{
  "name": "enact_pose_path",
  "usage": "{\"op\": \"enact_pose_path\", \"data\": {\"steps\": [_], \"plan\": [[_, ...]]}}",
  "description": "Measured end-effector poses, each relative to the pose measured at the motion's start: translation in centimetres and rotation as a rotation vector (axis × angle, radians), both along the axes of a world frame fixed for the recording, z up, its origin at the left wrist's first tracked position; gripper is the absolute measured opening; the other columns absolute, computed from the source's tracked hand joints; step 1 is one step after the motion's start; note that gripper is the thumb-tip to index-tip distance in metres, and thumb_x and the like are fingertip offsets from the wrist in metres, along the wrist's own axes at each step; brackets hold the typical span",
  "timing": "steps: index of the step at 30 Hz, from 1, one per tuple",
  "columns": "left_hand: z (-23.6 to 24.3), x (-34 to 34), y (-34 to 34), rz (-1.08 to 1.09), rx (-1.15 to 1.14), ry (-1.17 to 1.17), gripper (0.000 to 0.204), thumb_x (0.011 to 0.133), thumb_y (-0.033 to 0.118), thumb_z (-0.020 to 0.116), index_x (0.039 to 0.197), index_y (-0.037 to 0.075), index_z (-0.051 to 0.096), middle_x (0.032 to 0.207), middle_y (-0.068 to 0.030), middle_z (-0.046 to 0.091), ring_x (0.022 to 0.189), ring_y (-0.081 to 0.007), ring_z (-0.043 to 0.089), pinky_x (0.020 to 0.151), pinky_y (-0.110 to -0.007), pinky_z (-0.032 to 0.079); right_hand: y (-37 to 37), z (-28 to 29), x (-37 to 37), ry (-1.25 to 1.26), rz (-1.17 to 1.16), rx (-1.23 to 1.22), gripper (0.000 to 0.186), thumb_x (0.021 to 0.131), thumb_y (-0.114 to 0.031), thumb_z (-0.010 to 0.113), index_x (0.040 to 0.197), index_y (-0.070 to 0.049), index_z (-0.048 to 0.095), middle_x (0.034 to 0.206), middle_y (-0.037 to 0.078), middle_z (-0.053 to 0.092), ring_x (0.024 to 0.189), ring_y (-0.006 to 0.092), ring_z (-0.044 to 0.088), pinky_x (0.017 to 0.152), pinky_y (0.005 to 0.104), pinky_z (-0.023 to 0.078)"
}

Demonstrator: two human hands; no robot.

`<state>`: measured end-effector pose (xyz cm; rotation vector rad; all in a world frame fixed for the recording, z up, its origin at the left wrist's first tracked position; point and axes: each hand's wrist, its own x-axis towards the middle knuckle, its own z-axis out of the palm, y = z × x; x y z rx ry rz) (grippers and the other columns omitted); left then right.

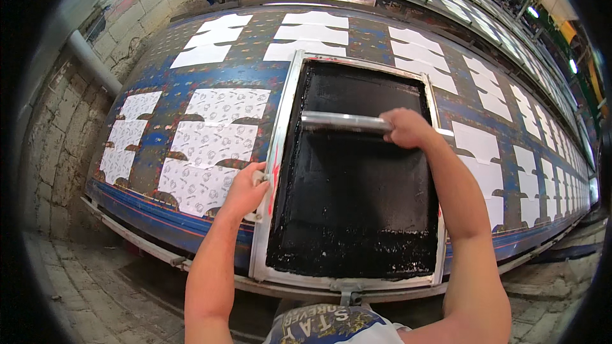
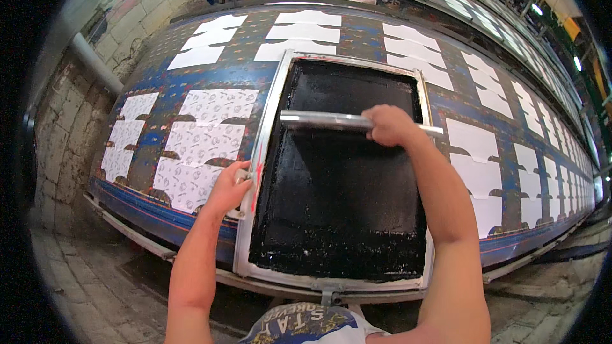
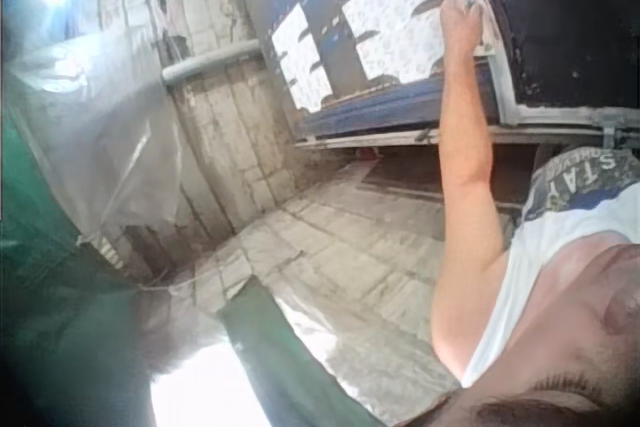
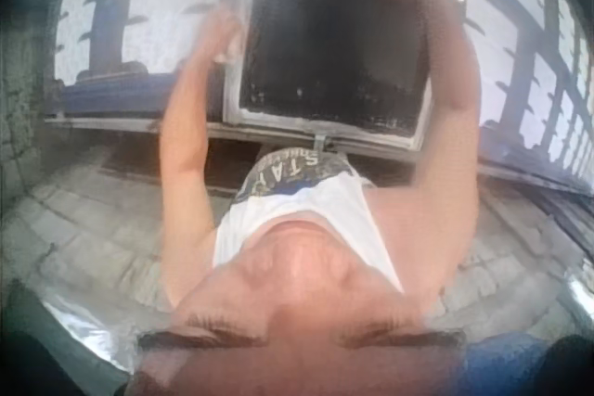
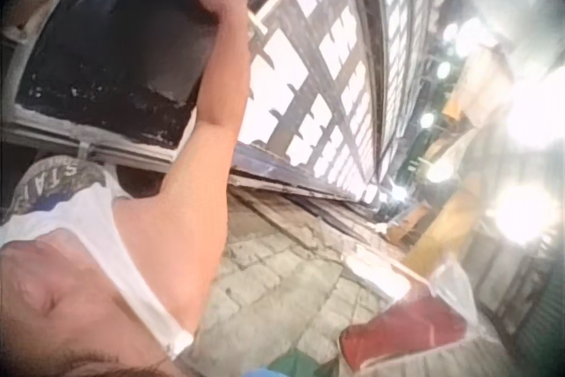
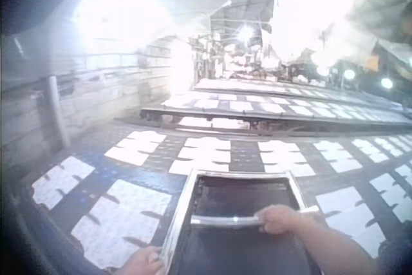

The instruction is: The person repeatedly uses a squeegee to spread black ink across a screen printing frame placed over a conveyor belt with white paper sheets. The person moves the squeegee back and forth to distribute the ink evenly. At the end, the person lifts a printed paper sheet from the belt.

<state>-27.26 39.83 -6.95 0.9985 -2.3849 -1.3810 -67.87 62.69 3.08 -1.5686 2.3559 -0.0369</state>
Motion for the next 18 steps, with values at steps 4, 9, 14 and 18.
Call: {"op": "enact_pose_path", "data": {"steps": [4,9,14,18], "plan": [[0.5,0.0,0.0,0.034,0.118,-0.029,0.053,0.1,0.001,0.078,0.152,0.001,0.066,0.127,-0.0117,0.077,0.112,-0.0159,0.072,0.096,-0.033,0.059,-5.2,-1.4,-6.0,0.09,-0.064,-0.03,0.032,0.091,-0.021,0.083,0.121,-0.012,0.079,0.122,0.02,0.08,0.122,0.0445,0.074,0.103,0.0539,0.06],[1.0,-0.9,-0.2,0.034,0.102,-0.015,0.055,0.101,-0.002,0.077,0.154,0.001,0.064,0.129,-0.0111,0.077,0.112,-0.0144,0.071,0.097,-0.032,0.058,-9.8,-2.6,-11.4,0.16,-0.082,-0.05,0.044,0.092,-0.013,0.071,0.136,-0.011,0.076,0.137,0.021,0.077,0.133,0.0407,0.072,0.111,0.0538,0.058],[1.9,-1.0,0.2,0.028,0.122,-0.039,0.055,0.102,-0.003,0.075,0.156,-0.001,0.061,0.13,-0.0131,0.077,0.114,-0.0151,0.071,0.101,-0.033,0.058,-11.2,-4.2,-13.6,0.202,-0.062,-0.132,0.043,0.091,-0.009,0.063,0.131,-0.011,0.078,0.135,0.021,0.078,0.13,0.0418,0.072,0.108,0.0549,0.059],[1.5,-1.1,0.0,0.024,0.096,-0.053,0.055,0.102,-0.004,0.075,0.155,-0.001,0.062,0.129,-0.0117,0.076,0.114,-0.0148,0.071,0.102,-0.032,0.057,-10.2,-4.6,-12.8,0.228,-0.005,-0.139,0.036,0.09,-0.007,0.062,0.122,-0.011,0.079,0.126,0.019,0.08,0.123,0.0415,0.074,0.104,0.0552,0.06]]}}
